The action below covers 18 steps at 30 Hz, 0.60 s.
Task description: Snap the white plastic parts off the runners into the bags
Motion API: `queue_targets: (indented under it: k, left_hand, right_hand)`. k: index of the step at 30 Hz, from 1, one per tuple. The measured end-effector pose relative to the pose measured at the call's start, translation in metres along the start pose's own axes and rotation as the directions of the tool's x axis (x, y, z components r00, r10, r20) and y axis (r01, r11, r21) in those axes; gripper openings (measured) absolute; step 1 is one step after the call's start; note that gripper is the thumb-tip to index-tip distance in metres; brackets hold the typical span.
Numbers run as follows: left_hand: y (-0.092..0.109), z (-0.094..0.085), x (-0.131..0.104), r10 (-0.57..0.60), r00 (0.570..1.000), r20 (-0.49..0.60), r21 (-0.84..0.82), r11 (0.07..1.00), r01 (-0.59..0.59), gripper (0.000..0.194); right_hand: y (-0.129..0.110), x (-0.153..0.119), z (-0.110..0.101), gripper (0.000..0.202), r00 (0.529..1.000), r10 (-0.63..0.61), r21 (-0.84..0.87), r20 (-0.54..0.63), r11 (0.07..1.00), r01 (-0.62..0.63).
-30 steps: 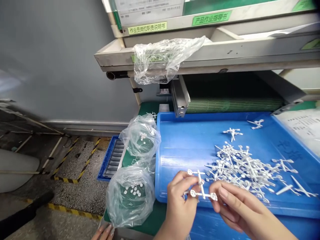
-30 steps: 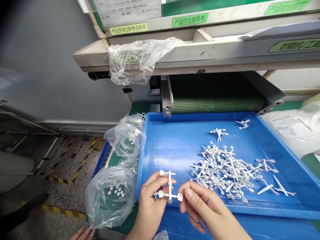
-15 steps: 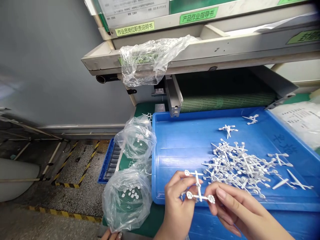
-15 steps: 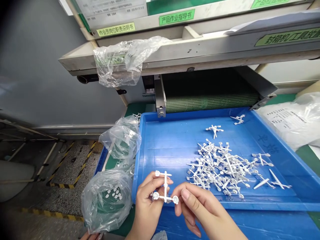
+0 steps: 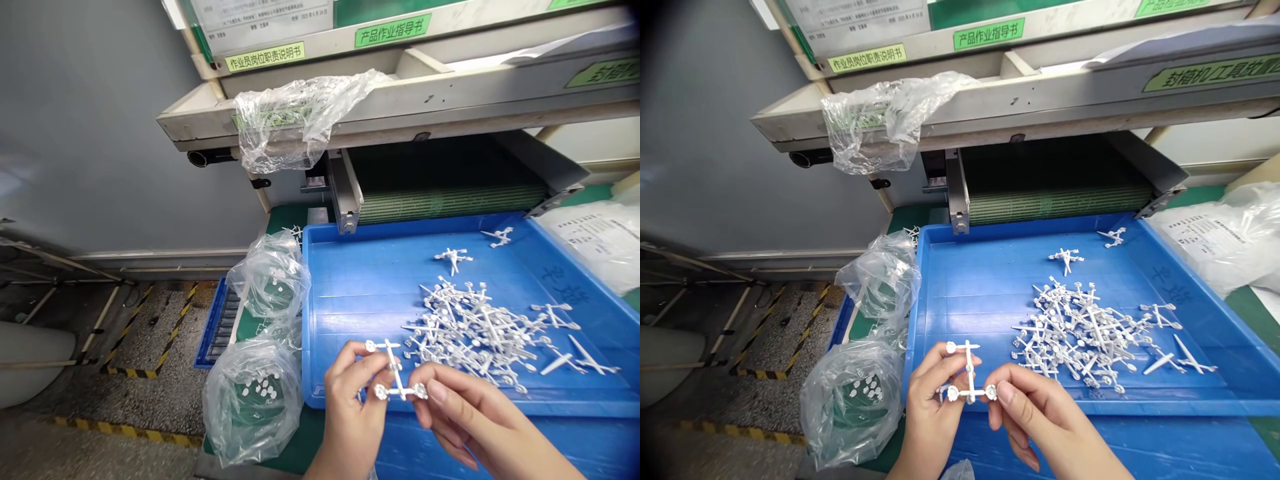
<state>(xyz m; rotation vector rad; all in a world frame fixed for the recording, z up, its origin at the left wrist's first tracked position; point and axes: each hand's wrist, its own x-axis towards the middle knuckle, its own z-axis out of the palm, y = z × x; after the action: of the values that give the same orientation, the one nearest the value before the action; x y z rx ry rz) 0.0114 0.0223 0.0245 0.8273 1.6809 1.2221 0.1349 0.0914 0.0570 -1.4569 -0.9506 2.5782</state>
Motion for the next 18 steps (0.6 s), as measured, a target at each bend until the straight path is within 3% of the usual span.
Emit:
queue_targets:
  k: [5, 8, 11, 18]
  left_hand:
    - [0.004, -0.004, -0.001, 0.008, 0.999, 0.045, -0.079, 0.997, -0.004, 0.02]
    - [0.005, -0.007, -0.002, -0.046, 0.984, 0.174, -0.205, 0.975, 0.082, 0.017]
    - [0.006, -0.009, -0.003, -0.068, 0.958, 0.28, -0.287, 0.946, 0.151, 0.018]
    - [0.009, -0.01, -0.003, -0.054, 0.968, 0.244, -0.245, 0.963, 0.115, 0.021]
  right_hand:
    - [-0.007, 0.0, -0.005, 0.038, 0.998, -0.019, -0.072, -0.055, 0.997, 0.015]
    - [-0.017, 0.002, -0.009, 0.035, 0.991, -0.051, -0.033, -0.124, 0.998, 0.047]
    - [-0.026, 0.002, -0.008, 0.032, 0.993, -0.066, -0.033, -0.102, 0.997, 0.063]
    - [-0.027, -0.001, -0.003, 0.034, 0.999, -0.023, -0.034, -0.024, 0.999, 0.022]
